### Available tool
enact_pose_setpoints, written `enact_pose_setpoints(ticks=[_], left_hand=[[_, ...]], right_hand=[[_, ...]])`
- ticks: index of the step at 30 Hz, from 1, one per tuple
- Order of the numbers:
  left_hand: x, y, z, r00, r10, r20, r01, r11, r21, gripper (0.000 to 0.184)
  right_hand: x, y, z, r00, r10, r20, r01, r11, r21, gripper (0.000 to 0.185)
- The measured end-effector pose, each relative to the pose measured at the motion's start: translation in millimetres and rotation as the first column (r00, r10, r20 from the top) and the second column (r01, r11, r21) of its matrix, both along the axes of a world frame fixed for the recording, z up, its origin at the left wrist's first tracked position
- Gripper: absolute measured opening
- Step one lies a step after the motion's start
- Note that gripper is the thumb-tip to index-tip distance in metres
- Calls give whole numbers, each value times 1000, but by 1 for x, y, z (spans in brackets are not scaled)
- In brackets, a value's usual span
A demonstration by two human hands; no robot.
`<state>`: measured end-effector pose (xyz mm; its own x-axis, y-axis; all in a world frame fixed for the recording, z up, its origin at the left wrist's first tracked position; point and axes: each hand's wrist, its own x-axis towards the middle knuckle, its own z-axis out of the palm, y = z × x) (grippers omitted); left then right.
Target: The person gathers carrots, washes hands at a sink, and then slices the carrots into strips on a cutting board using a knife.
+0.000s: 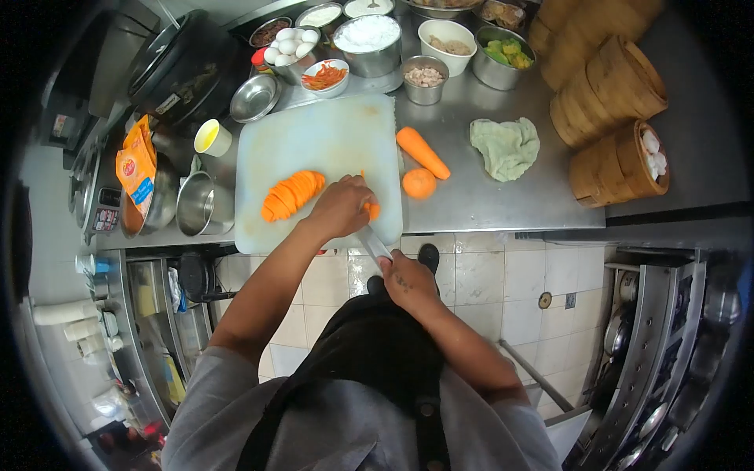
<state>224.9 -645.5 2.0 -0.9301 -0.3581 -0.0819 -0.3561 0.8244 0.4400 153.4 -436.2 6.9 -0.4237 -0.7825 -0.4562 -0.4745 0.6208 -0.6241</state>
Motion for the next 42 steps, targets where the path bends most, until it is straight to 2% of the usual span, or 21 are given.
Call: enact_pose_setpoints(ticks=[2,7,9,12,16,18,19,21,22,23,24,25,26,28,30,31,32,34,37,41,42], left_hand=[[-4,-3,3,1000,6,22,-6,1000,12,18],[-13,-2,0,990,50,129,-53,998,23,21],[-17,-1,4,957,123,263,-138,990,40,25],[-17,-7,1,948,92,304,-120,990,73,26],[-14,-7,-9,960,102,260,-120,991,55,27],[-13,-7,-15,964,108,243,-157,969,190,27],[-9,-6,-11,960,137,242,-184,966,180,27],[3,-1,-2,970,203,135,-235,926,295,25],[16,0,1,965,226,135,-256,924,283,25],[35,-1,4,933,349,-84,-286,865,412,21],[56,-2,7,834,473,-282,-272,799,537,19],[81,-7,2,723,608,-328,-269,685,677,18],[111,-15,-8,592,731,-340,-228,557,799,19],[168,-34,-31,429,850,-306,-518,509,687,18],[195,-45,-36,320,917,-237,-544,382,747,15],[201,-48,-30,311,947,-75,-670,275,689,14],[200,-50,-31,289,954,-79,-674,262,690,14],[197,-52,-38,327,940,-102,-611,292,736,15],[191,-53,-45,286,952,-108,-613,268,743,16],[186,-49,-48,196,978,-72,-661,186,727,20],[182,-46,-49,186,972,-141,-735,233,637,21]], right_hand=[[-2,0,7,999,51,-18,-50,997,53,43],[-11,9,11,993,114,-30,-113,993,28,40],[-17,19,12,990,140,-21,-140,990,-2,39],[-28,41,23,982,183,-54,-178,981,83,38],[-54,92,45,985,155,-82,-141,979,147,40],[-75,117,51,985,136,-105,-108,964,244,38],[-83,128,57,985,108,-132,-79,974,210,38],[-100,137,65,987,26,-160,-1,988,152,36],[-107,137,65,987,-30,-160,51,990,131,36],[-117,138,59,988,-83,-132,101,985,140,37],[-121,129,60,990,-65,-127,82,988,131,37],[-124,119,64,986,-117,-122,132,984,122,37],[-128,111,66,979,-170,-115,183,976,115,37],[-133,96,64,986,-137,-93,141,989,43,39],[-136,75,67,997,-81,-1,81,996,-30,40],[-142,69,65,999,-30,30,31,999,-43,41],[-147,62,66,1000,-6,27,8,999,-46,41],[-156,46,69,992,102,-76,-100,994,31,40],[-169,29,72,976,172,-131,-174,985,-7,39],[-176,9,69,974,212,-74,-213,977,-10,39],[-174,3,69,977,210,-29,-209,978,18,36]])
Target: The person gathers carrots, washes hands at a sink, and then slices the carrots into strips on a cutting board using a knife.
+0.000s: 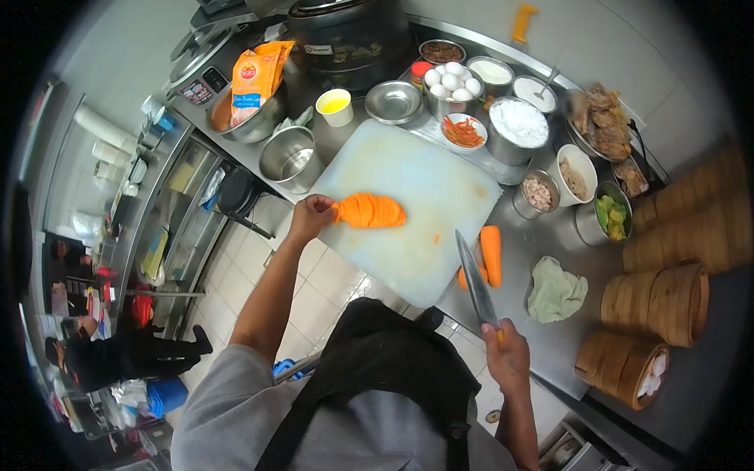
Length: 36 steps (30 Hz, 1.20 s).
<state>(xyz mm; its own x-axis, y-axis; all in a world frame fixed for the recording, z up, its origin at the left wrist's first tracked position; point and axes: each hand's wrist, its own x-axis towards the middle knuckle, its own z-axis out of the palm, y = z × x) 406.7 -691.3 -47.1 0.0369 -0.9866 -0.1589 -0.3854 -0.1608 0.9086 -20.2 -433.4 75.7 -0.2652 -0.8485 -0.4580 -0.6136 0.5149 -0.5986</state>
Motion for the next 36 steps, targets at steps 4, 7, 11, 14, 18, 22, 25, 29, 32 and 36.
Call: enact_pose_setpoints(ticks=[4,7,11,14,18,22,25,29,32,36], left_hand=[[-10,6,2,971,-35,237,92,968,-233,29],[-27,7,-1,975,-70,213,186,783,-594,34],[-47,3,43,826,-265,498,535,647,-543,38],[-53,-14,39,729,-433,531,678,565,-470,40],[-61,-31,48,582,-554,596,812,438,-385,38],[-70,-42,47,467,-623,627,884,351,-310,36],[-72,-48,39,438,-650,621,899,335,-283,36],[-73,-48,33,433,-638,637,900,340,-272,37],[-73,-50,32,408,-646,645,911,339,-237,38],[-74,-50,26,425,-633,647,903,343,-257,39]], right_hand=[[12,-24,-13,989,96,112,-94,995,-19,34],[33,-45,-43,980,164,110,-152,983,-108,43],[79,-89,-78,966,253,-62,-254,866,-430,47],[116,-135,-70,950,238,-204,-302,867,-396,41],[146,-183,-49,874,295,-386,-399,889,-225,26],[159,-203,-25,819,336,-465,-413,908,-71,21],[163,-202,-9,795,389,-466,-435,900,10,22],[173,-175,7,764,468,-444,-412,883,224,24],[181,-163,15,745,511,-430,-399,857,326,25],[184,-163,-52,796,418,-437,-385,908,168,25]])
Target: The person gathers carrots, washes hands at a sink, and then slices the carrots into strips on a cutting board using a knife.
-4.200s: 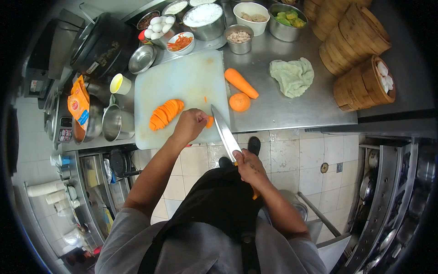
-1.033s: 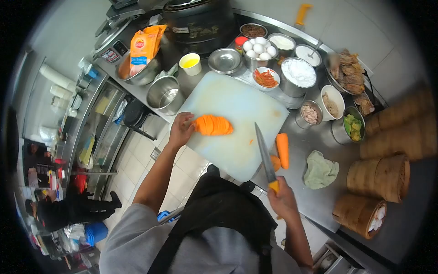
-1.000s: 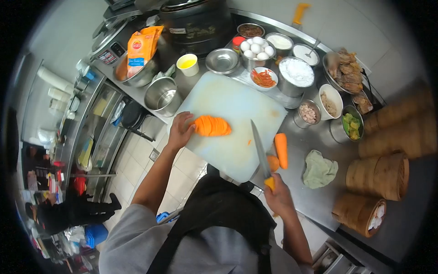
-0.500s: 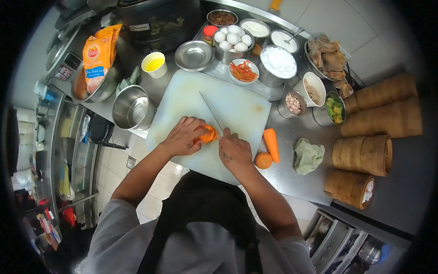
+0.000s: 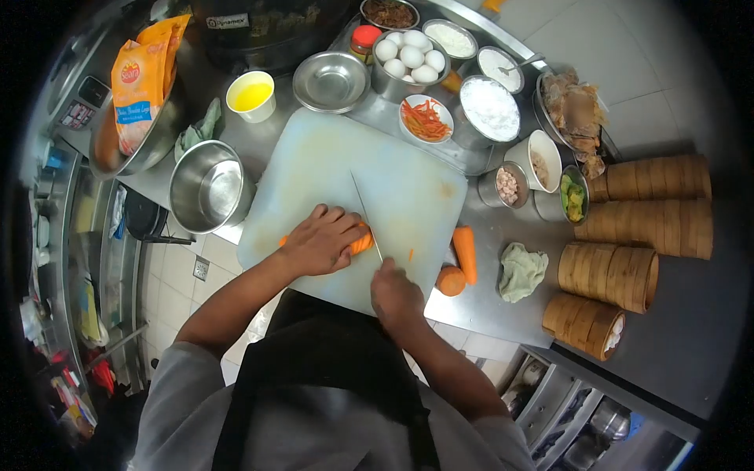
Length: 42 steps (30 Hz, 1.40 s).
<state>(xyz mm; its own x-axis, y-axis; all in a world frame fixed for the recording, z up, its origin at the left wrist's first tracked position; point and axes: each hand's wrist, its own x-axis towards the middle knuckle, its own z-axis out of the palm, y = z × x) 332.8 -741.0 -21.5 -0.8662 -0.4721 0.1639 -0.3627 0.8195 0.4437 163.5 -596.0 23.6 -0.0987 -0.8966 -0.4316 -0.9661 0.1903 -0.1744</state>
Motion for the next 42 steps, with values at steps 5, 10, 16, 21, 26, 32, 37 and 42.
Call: enact_pose_setpoints(ticks=[5,10,16,21,26,32,37,42], left_hand=[[0,-2,1,999,-14,28,14,1000,23,40],[1,-1,2,1000,-15,27,15,1000,-7,38],[0,0,2,1000,-2,28,3,1000,-21,39],[1,0,2,1000,-8,9,8,999,-32,39],[0,0,-1,1000,-13,-7,13,999,-32,39],[3,3,-3,999,-31,-7,31,998,-49,37],[1,0,-3,1000,-21,16,22,1000,-22,37],[3,-2,-3,1000,-16,-15,16,1000,-1,36]], right_hand=[[5,-35,22,998,-68,6,68,998,-14,24],[9,-15,-3,998,-62,-13,62,998,5,23],[1,-22,22,998,-47,52,50,996,-71,19],[12,-25,-9,993,-121,11,121,993,-7,23],[6,-22,30,996,-45,77,41,997,63,21],[14,-33,8,995,-102,0,102,994,-44,20],[20,-18,22,996,-62,70,60,998,34,19],[28,-31,-20,968,-229,-98,231,973,6,22]])
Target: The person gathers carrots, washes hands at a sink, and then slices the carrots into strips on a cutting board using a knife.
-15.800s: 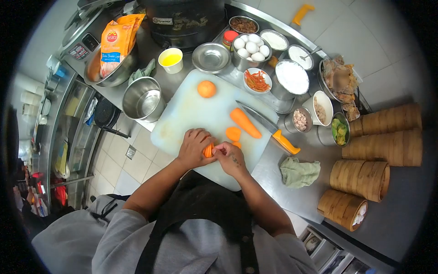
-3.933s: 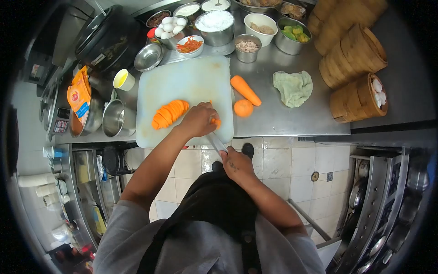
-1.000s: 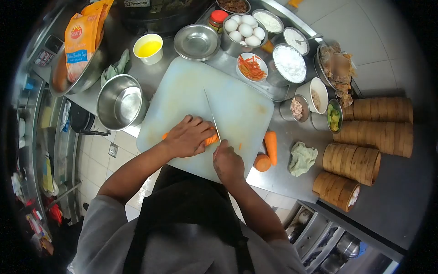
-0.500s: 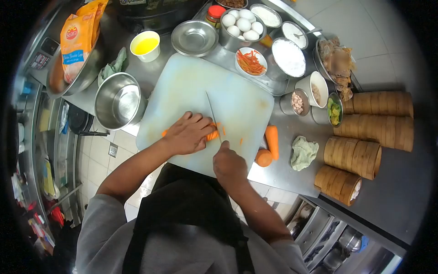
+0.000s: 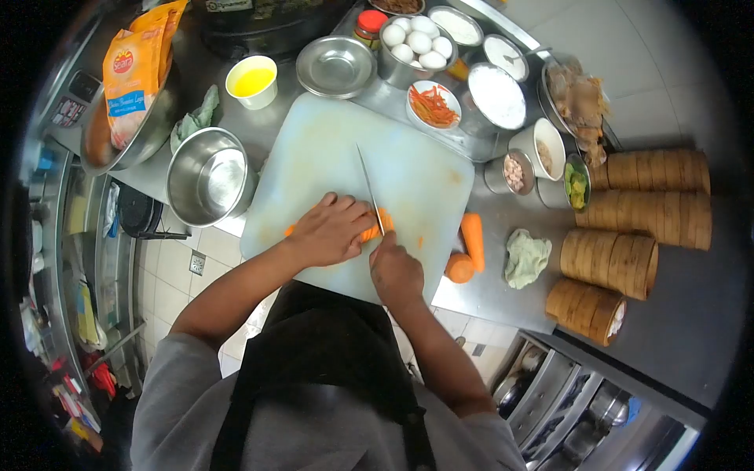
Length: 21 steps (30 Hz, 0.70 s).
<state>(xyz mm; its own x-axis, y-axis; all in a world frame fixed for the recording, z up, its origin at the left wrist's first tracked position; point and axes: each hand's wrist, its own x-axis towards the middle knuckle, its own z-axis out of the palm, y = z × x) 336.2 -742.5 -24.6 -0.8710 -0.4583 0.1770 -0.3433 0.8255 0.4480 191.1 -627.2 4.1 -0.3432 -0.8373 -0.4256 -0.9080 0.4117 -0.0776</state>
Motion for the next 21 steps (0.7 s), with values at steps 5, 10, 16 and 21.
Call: enact_pose_setpoints(ticks=[5,10,16,21], left_hand=[[-1,0,0,1000,-8,-13,9,999,34,31],[-2,2,3,999,6,-48,-6,1000,4,29],[-4,0,1,998,3,-61,-3,1000,-6,32],[-3,1,2,999,-12,-38,12,1000,6,32]], right_hand=[[-26,6,6,991,111,82,-85,959,-272,20],[-6,26,42,994,114,4,-111,975,-192,14],[-5,48,73,983,181,-32,-179,982,63,17],[-11,42,-8,988,98,117,-79,985,-154,13]])
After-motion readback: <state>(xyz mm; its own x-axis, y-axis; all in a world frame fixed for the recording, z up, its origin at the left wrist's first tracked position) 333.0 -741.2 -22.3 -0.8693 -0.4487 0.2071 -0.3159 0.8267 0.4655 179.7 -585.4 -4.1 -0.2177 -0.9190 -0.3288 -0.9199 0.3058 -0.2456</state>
